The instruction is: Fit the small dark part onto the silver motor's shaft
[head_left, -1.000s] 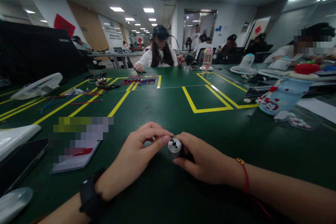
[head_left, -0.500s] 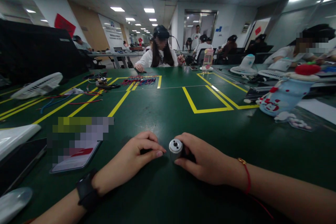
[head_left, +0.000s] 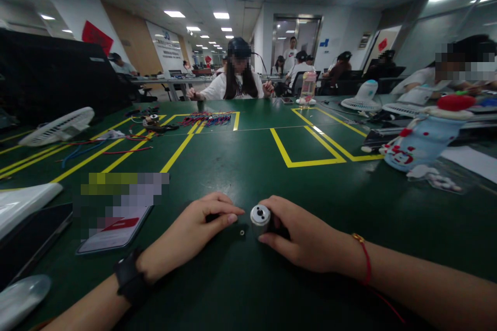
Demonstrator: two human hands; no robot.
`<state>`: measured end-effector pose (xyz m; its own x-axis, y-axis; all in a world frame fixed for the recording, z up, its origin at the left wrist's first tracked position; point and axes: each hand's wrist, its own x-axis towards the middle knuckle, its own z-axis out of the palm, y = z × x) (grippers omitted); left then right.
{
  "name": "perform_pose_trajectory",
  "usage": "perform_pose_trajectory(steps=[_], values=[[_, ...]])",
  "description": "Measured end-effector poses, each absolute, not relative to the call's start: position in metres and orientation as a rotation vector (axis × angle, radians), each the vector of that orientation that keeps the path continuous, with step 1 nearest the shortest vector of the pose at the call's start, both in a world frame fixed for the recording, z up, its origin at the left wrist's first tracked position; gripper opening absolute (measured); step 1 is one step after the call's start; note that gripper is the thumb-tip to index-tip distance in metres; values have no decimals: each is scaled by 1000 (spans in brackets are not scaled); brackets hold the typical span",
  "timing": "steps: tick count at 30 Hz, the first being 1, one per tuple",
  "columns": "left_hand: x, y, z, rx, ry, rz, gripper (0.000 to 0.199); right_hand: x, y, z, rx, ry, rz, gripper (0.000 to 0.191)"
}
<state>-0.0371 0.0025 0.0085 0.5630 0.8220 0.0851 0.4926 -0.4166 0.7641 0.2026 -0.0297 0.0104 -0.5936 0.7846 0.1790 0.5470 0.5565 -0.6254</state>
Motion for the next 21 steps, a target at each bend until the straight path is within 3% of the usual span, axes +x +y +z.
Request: perform_pose_trajectory(steps=[7,21], values=[[-40,3,13,1720,1351,805,25,204,-30,13,-1097,-2355,748,27],[-44,9,4,1586,1264,927,29,205,-30,12,-1080,-2310,781,28]])
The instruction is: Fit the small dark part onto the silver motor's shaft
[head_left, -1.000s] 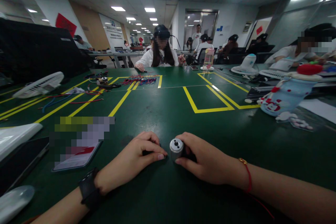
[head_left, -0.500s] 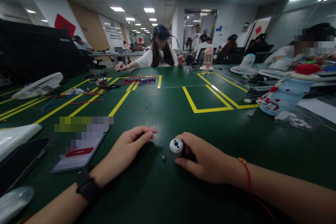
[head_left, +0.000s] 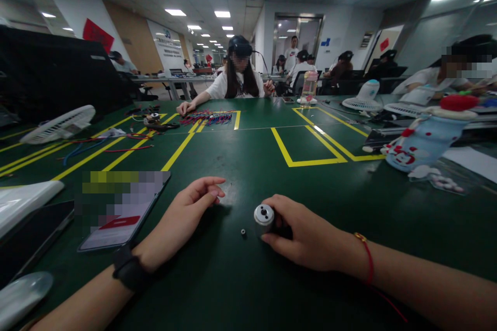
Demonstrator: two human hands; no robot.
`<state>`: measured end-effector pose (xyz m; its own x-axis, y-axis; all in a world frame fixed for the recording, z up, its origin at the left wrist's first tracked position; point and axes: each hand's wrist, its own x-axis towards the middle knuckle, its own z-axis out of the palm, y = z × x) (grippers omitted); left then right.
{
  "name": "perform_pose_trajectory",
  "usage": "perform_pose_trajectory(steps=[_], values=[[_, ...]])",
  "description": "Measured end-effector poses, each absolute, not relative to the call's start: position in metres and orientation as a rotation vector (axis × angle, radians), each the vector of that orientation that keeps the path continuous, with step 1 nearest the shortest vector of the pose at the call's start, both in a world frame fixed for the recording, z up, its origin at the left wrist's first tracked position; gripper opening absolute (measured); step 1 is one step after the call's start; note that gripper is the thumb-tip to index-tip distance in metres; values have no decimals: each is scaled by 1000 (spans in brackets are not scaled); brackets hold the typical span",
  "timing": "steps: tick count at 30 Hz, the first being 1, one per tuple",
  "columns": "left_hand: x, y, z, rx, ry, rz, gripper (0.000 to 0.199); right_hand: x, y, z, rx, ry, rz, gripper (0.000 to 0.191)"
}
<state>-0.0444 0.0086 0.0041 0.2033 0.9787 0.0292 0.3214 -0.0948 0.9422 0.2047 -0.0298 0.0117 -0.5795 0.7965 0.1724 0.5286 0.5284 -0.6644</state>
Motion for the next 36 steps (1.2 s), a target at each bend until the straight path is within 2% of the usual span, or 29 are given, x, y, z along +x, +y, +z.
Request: perform_pose_trajectory(steps=[9,15,23,36], values=[[-45,4,9,1979,1177,581,17,205,-29,9,-1070,-2308,759,29],[-37,-4,16,2240,1044,479,18,205,-29,9,-1061,-2298,771,28],[-33,-7,13,2276,1042,494,6,203,-29,10,-1055,-2295,769,26],[-27,-5,24,2141,1127,759,9,204,-29,9,-1086,-2302,765,28]])
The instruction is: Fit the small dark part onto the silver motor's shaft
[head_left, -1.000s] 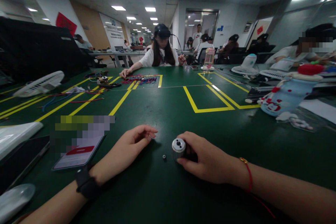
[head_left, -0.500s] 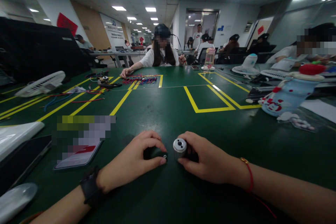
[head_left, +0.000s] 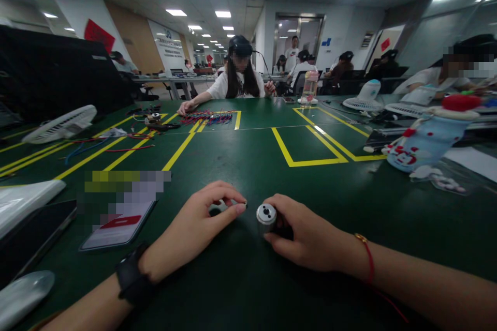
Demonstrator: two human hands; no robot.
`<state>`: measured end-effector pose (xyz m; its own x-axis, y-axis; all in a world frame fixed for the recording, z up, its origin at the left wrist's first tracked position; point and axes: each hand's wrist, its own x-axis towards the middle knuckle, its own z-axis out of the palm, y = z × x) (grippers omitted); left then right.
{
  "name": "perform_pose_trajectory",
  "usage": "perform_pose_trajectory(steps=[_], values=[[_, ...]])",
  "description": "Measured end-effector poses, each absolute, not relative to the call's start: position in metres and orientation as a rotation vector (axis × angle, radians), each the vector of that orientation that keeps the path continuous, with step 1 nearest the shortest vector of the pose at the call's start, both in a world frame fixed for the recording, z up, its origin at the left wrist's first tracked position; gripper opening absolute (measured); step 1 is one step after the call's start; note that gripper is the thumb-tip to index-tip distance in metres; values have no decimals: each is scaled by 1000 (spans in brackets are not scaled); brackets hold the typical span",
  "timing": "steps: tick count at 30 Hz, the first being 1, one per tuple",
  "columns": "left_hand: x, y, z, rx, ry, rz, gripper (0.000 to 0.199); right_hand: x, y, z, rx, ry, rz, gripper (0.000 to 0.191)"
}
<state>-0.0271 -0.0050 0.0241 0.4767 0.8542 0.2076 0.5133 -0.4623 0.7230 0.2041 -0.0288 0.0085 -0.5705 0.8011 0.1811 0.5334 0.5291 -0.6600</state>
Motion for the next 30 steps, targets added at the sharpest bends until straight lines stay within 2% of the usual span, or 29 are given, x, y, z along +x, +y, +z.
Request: perform_pose_trajectory(steps=[19,30], values=[[-5,-13,36,2212,1012,854,12,203,-29,8,-1000,-2325,734,23],[-5,-17,38,2230,1031,778,15,202,-29,9,-998,-2335,724,23]])
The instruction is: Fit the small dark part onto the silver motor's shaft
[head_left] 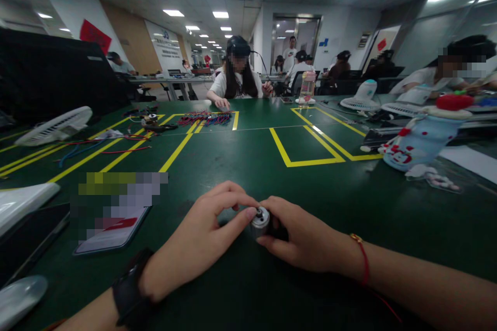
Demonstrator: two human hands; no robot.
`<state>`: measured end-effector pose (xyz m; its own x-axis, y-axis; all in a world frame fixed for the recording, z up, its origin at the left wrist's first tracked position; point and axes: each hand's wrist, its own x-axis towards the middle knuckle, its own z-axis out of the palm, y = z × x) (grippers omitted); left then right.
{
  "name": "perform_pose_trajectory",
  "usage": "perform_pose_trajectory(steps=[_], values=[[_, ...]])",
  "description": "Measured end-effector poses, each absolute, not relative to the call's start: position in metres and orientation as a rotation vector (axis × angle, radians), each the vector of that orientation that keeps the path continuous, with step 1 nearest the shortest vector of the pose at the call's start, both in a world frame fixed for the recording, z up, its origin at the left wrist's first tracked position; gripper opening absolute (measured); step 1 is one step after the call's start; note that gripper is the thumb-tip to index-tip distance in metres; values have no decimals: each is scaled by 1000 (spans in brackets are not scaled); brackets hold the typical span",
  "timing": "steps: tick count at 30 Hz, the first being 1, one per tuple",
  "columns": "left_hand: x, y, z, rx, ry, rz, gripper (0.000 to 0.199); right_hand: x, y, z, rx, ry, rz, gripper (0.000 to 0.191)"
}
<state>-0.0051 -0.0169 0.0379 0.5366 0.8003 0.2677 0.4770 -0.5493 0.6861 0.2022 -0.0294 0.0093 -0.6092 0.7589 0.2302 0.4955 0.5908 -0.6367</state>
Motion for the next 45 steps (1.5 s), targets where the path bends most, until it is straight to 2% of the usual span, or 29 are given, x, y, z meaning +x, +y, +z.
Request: perform_pose_trajectory(steps=[7,19,30,40,45], values=[[-13,-18,33,2162,988,743,21,203,-30,9,-1011,-2329,743,27],[-35,2,11,1798,1346,818,32,206,-30,9,-1061,-2254,789,28],[-34,0,11,1835,1328,781,35,205,-31,9,-1085,-2247,809,28],[-32,1,11,1843,1307,768,31,205,-30,12,-1076,-2283,795,29],[-23,-5,20,1969,1127,736,21,204,-30,10,-1061,-2303,776,29]])
